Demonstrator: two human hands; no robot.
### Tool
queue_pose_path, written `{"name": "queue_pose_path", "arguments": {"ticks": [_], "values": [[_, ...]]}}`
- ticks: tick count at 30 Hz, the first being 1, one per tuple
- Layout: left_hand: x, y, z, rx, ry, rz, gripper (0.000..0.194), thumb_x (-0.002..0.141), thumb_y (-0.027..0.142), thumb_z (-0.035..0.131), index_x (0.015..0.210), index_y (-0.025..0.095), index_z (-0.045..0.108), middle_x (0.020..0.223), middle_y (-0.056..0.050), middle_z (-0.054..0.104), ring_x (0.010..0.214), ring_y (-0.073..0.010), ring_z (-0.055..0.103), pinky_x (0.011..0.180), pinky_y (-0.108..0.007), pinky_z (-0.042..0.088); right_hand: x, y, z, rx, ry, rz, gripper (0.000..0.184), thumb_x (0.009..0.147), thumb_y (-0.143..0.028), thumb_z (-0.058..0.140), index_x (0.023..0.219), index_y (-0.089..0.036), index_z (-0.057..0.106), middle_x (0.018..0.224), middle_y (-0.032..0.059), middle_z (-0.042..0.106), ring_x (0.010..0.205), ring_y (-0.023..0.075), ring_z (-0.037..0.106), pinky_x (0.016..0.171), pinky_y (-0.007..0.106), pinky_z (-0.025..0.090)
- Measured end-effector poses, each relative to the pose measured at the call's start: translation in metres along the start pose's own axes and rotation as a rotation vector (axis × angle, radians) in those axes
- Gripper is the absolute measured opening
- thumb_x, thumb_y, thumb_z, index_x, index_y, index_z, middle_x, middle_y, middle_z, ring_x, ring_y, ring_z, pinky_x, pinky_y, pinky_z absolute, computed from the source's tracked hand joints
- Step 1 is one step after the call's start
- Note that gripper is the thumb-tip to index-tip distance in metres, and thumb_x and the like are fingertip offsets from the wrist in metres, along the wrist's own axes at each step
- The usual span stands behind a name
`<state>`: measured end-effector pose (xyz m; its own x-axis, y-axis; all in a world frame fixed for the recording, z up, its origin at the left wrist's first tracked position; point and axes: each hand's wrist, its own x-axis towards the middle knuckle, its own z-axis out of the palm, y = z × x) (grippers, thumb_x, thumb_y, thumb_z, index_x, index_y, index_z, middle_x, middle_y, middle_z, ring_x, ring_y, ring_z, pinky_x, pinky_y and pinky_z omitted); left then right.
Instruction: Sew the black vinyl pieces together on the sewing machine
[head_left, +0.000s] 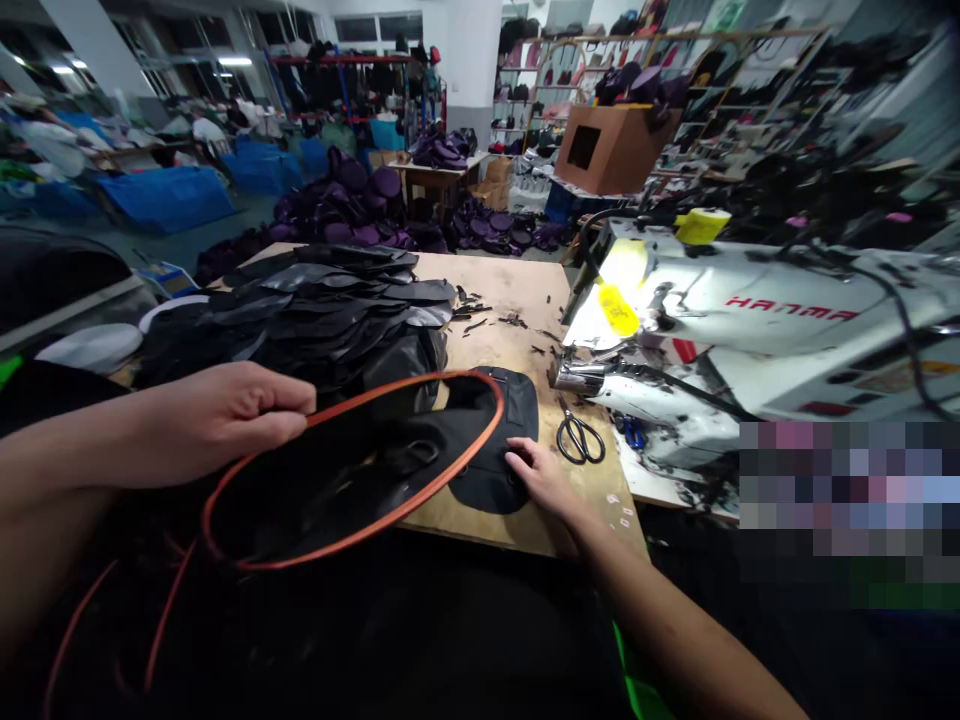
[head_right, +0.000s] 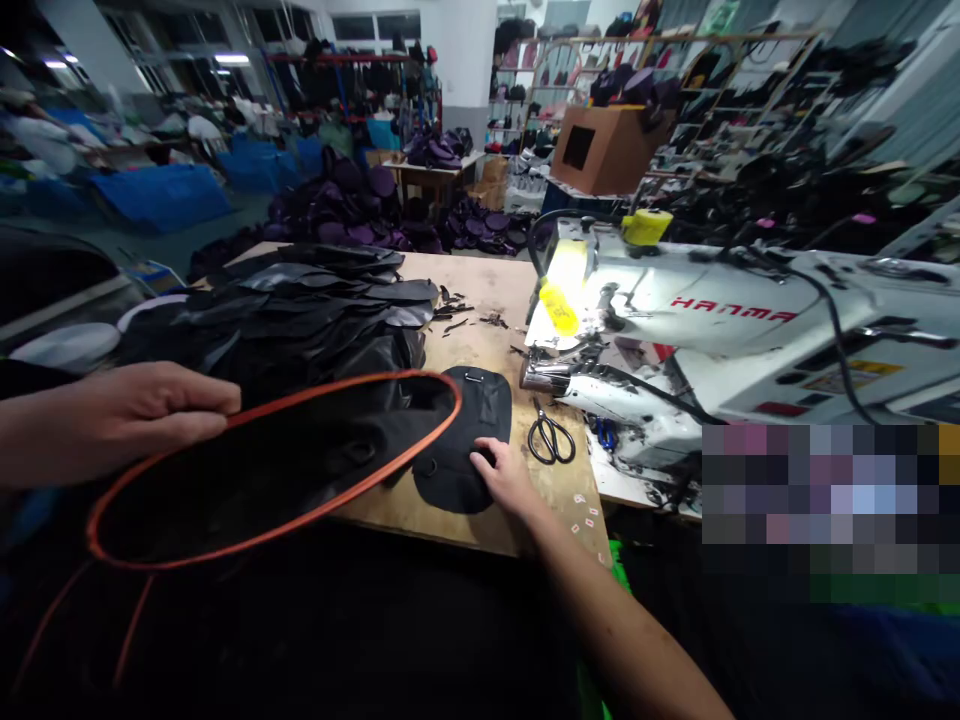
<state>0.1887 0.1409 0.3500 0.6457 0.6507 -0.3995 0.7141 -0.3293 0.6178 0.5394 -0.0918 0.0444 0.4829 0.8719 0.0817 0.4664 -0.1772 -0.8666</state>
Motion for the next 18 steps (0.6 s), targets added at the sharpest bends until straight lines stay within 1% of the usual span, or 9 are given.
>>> {"name": "queue_pose_path", "arguments": {"ticks": [1, 3, 5, 8, 11, 12, 14, 16, 18], "values": [[0.002, 0.015, 0.004, -0.067, -0.060, 0.014, 0.040, 0.085, 0.052, 0.056, 0.076, 0.014, 0.062, 0.064, 0.006, 0.052, 0.064, -0.0079, 0.047, 0.070, -0.021, 0.039, -0.002, -0.010, -0.003, 0.166, -0.044, 0.053, 0.038, 0.095, -0.047, 0.063, 0.125, -0.024, 0.071, 0.128, 0.0122, 0.074, 0.120, 0.0288, 0.070, 0.107, 0.053, 0.055], [0.013, 0.031, 0.025, -0.254, -0.125, 0.027, 0.034, 0.081, 0.049, 0.062, 0.078, 0.015, 0.062, 0.064, 0.004, 0.053, 0.062, -0.0091, 0.048, 0.065, -0.020, 0.036, -0.006, -0.031, -0.006, 0.536, -0.141, 0.133, 0.045, 0.098, -0.054, 0.060, 0.132, -0.027, 0.065, 0.136, 0.0110, 0.071, 0.124, 0.0275, 0.069, 0.107, 0.051, 0.056], [0.033, 0.030, 0.058, -0.450, -0.113, 0.038, 0.032, 0.076, 0.049, 0.064, 0.079, 0.017, 0.060, 0.065, 0.003, 0.053, 0.060, -0.0109, 0.049, 0.061, -0.021, 0.035, -0.006, -0.046, -0.005, 0.831, -0.186, 0.176, 0.047, 0.097, -0.060, 0.058, 0.128, -0.026, 0.066, 0.134, 0.0114, 0.073, 0.123, 0.0281, 0.070, 0.106, 0.051, 0.056], [0.073, 0.000, 0.119, -0.604, -0.215, 0.006, 0.032, 0.065, 0.048, 0.070, 0.070, 0.018, 0.057, 0.065, 0.002, 0.056, 0.059, -0.0131, 0.051, 0.059, -0.024, 0.040, -0.003, -0.056, -0.004, 1.032, -0.113, 0.185, 0.048, 0.094, -0.067, 0.059, 0.114, -0.024, 0.068, 0.121, 0.0122, 0.077, 0.114, 0.0295, 0.073, 0.103, 0.052, 0.057], [0.104, -0.036, 0.170, -0.543, -0.334, -0.082, 0.031, 0.062, 0.047, 0.071, 0.063, 0.018, 0.059, 0.062, 0.000, 0.058, 0.060, -0.0152, 0.053, 0.059, -0.026, 0.042, 0.002, -0.058, -0.003, 1.087, -0.011, 0.206, 0.042, 0.092, -0.064, 0.063, 0.112, -0.028, 0.064, 0.115, 0.0085, 0.077, 0.108, 0.0265, 0.074, 0.100, 0.050, 0.059], [0.111, -0.045, 0.181, -0.488, -0.333, -0.091, 0.031, 0.062, 0.047, 0.072, 0.062, 0.018, 0.060, 0.061, 0.000, 0.058, 0.060, -0.0155, 0.053, 0.059, -0.026, 0.042, 0.004, -0.058, -0.001, 1.092, 0.013, 0.214, 0.040, 0.090, -0.061, 0.067, 0.113, -0.029, 0.062, 0.115, 0.0067, 0.076, 0.107, 0.0251, 0.073, 0.099, 0.049, 0.059], [0.119, -0.053, 0.193, -0.411, -0.215, -0.037, 0.032, 0.063, 0.048, 0.075, 0.067, 0.018, 0.067, 0.068, -0.002, 0.065, 0.069, -0.0181, 0.059, 0.063, -0.027, 0.046, 0.007, -0.061, 0.004, 1.087, 0.046, 0.222, 0.042, 0.085, -0.053, 0.076, 0.117, -0.031, 0.061, 0.118, 0.0042, 0.074, 0.106, 0.0228, 0.072, 0.099, 0.046, 0.059], [0.122, -0.050, 0.198, -0.462, -0.068, 0.057, 0.042, 0.073, 0.057, 0.072, 0.088, 0.018, 0.075, 0.092, -0.007, 0.075, 0.091, -0.0233, 0.068, 0.076, -0.029, 0.053, 0.010, -0.065, 0.012, 1.063, 0.054, 0.225, 0.047, 0.080, -0.047, 0.082, 0.119, -0.032, 0.062, 0.122, 0.0032, 0.071, 0.105, 0.0210, 0.071, 0.099, 0.043, 0.059], [0.122, -0.042, 0.202, -0.578, -0.029, 0.120, 0.059, 0.085, 0.067, 0.061, 0.114, 0.017, 0.074, 0.120, -0.012, 0.075, 0.115, -0.0273, 0.067, 0.090, -0.034, 0.055, 0.011, -0.068, 0.022, 1.021, 0.034, 0.223, 0.046, 0.076, -0.044, 0.085, 0.115, -0.030, 0.065, 0.125, 0.0033, 0.070, 0.105, 0.0204, 0.069, 0.098, 0.041, 0.058]]}}
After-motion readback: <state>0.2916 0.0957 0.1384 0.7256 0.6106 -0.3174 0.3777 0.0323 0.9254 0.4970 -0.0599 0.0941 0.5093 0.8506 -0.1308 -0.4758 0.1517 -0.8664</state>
